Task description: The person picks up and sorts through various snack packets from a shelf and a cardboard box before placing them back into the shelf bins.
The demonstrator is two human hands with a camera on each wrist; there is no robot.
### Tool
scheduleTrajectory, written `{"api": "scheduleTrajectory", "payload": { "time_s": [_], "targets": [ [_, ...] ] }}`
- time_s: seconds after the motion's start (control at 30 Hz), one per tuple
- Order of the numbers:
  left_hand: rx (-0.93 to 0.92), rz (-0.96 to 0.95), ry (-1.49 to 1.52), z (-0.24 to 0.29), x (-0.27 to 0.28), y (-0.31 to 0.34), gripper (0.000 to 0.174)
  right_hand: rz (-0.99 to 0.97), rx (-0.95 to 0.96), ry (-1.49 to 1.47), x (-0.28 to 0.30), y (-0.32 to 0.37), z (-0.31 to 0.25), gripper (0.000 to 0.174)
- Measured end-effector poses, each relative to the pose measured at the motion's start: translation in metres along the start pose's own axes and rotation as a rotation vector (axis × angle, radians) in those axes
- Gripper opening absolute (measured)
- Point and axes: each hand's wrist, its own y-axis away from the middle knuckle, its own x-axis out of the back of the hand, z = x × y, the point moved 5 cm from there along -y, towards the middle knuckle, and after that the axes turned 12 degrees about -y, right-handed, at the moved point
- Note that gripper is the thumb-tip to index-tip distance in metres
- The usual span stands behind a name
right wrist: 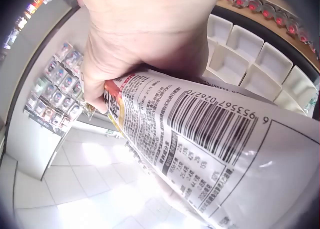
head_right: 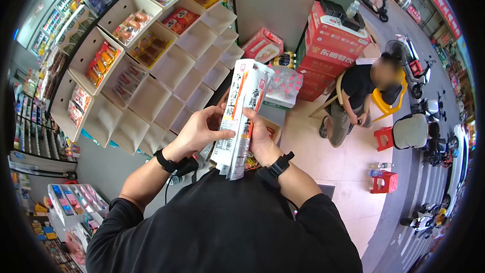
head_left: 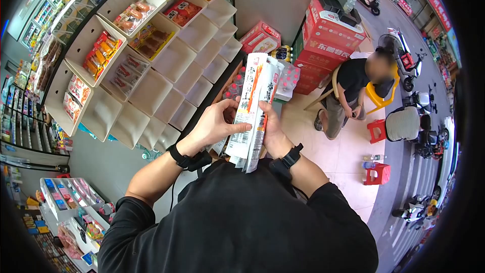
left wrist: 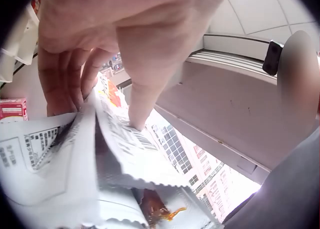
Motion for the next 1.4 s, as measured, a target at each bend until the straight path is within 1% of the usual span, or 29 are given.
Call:
{"api": "scheduleTrajectory", "payload": {
  "time_s": [0.07, 0.1, 0.13, 0.2, 0.23, 0.3, 0.37, 0.4, 0.43, 0.5, 0.57, 0.63, 0.7, 0.73, 0.77, 0.83, 0.87, 0.9, 0.93, 1.0, 1.03, 1.07, 1.13, 1.17, 1.2, 1.23, 1.3, 1.37, 1.4],
  "targets": [
    [-0.047, 0.067, -0.03, -0.003, 0.003, 0.001, 0.055, 0.02, 0.009, -0.01, -0.003, -0.001, 0.004, 0.083],
    [-0.082, 0.105, -0.067, -0.002, 0.016, -0.014, 0.055, -0.039, 0.023, 0.008, -0.009, -0.021, -0.006, 0.083],
    [-0.076, 0.091, -0.098, -0.009, 0.025, -0.011, 0.054, -0.067, 0.026, -0.002, -0.013, -0.027, 0.004, 0.082],
    [-0.067, 0.07, -0.094, -0.014, 0.022, -0.009, 0.052, -0.053, 0.007, 0.006, -0.009, -0.022, 0.009, 0.078],
    [-0.023, 0.031, -0.029, -0.017, 0.016, -0.011, 0.051, -0.042, -0.001, 0.017, -0.005, -0.016, 0.005, 0.078],
    [0.046, -0.02, 0.037, -0.022, 0.009, -0.012, 0.046, 0.065, 0.001, 0.034, 0.006, -0.01, 0.004, 0.075],
    [-0.057, 0.09, 0.047, -0.028, 0.011, -0.01, 0.043, 0.033, 0.016, -0.014, 0.017, -0.013, 0.008, 0.075],
    [-0.042, 0.113, 0.001, -0.026, 0.018, -0.007, 0.044, 0.082, 0.073, 0.005, 0.015, -0.014, 0.007, 0.077],
    [-0.027, 0.129, -0.035, -0.023, 0.022, -0.004, 0.044, 0.12, 0.037, -0.034, 0.02, -0.012, 0.01, 0.079],
    [-0.077, 0.11, -0.014, -0.028, 0.027, -0.004, 0.042, 0.147, 0.091, 0.024, 0.03, -0.018, 0.005, 0.079],
    [0.007, 0.084, 0.054, -0.023, 0.034, 0.002, 0.039, 0.158, 0.107, 0.081, 0.025, -0.018, 0.003, 0.08],
    [0.018, 0.104, 0.063, -0.031, 0.04, 0.001, 0.037, 0.141, 0.087, 0.079, 0.029, -0.028, 0.005, 0.084],
    [-0.035, 0.146, -0.023, -0.036, 0.045, 0.012, 0.035, 0.158, 0.059, 0.068, 0.028, -0.025, 0.016, 0.086],
    [0.053, 0.1, -0.097, -0.04, 0.048, 0.015, 0.033, 0.158, 0.048, 0.067, 0.025, -0.026, 0.018, 0.086],
    [0.061, 0.108, -0.093, -0.045, 0.053, 0.018, 0.033, 0.153, 0.036, 0.066, 0.021, -0.027, 0.02, 0.084],
    [0.083, 0.0, 0.044, -0.06, 0.06, 0.022, 0.032, 0.143, 0.025, 0.074, 0.019, -0.035, 0.022, 0.081],
    [0.117, -0.003, 0.162, -0.085, 0.061, 0.023, 0.031, 0.098, 0.024, 0.092, 0.017, -0.043, 0.02, 0.078],
    [0.222, 0.01, 0.296, -0.093, 0.072, 0.036, 0.03, 0.069, 0.018, 0.1, 0.017, -0.042, 0.023, 0.075],
    [0.22, 0.059, 0.431, -0.111, 0.082, 0.044, 0.031, 0.117, 0.0, 0.069, 0.018, -0.043, 0.025, 0.072],
    [0.272, 0.257, 0.567, -0.151, 0.106, 0.061, 0.032, 0.115, 0.034, 0.074, 0.01, -0.048, 0.016, 0.072],
    [0.342, 0.347, 0.548, -0.174, 0.121, 0.073, 0.031, 0.127, 0.056, 0.067, 0.008, -0.045, 0.015, 0.072],
    [0.359, 0.468, 0.603, -0.187, 0.136, 0.082, 0.03, 0.126, 0.043, 0.039, 0.008, -0.045, 0.014, 0.072],
    [0.41, 0.631, 0.572, -0.232, 0.171, 0.091, 0.029, 0.174, 0.069, 0.064, 0.007, -0.041, 0.012, 0.07],
    [0.454, 0.685, 0.521, -0.255, 0.191, 0.091, 0.026, 0.199, 0.086, 0.06, 0.012, -0.042, 0.009, 0.07],
    [0.457, 0.729, 0.481, -0.268, 0.213, 0.086, 0.025, 0.192, 0.121, 0.081, 0.013, -0.044, 0.006, 0.071],
    [0.465, 0.77, 0.447, -0.28, 0.23, 0.079, 0.024, 0.165, 0.032, 0.075, 0.018, -0.042, 0.005, 0.072],
    [0.559, 0.852, 0.434, -0.314, 0.266, 0.055, 0.022, 0.208, 0.177, 0.073, 0.017, -0.044, 0.003, 0.073],
    [0.53, 0.867, 0.552, -0.348, 0.297, 0.025, 0.025, 0.231, 0.173, 0.059, 0.014, -0.038, 0.007, 0.072],
    [0.571, 0.888, 0.612, -0.354, 0.306, 0.014, 0.028, 0.224, 0.196, 0.072, 0.016, -0.04, 0.006, 0.072]
  ]
}}
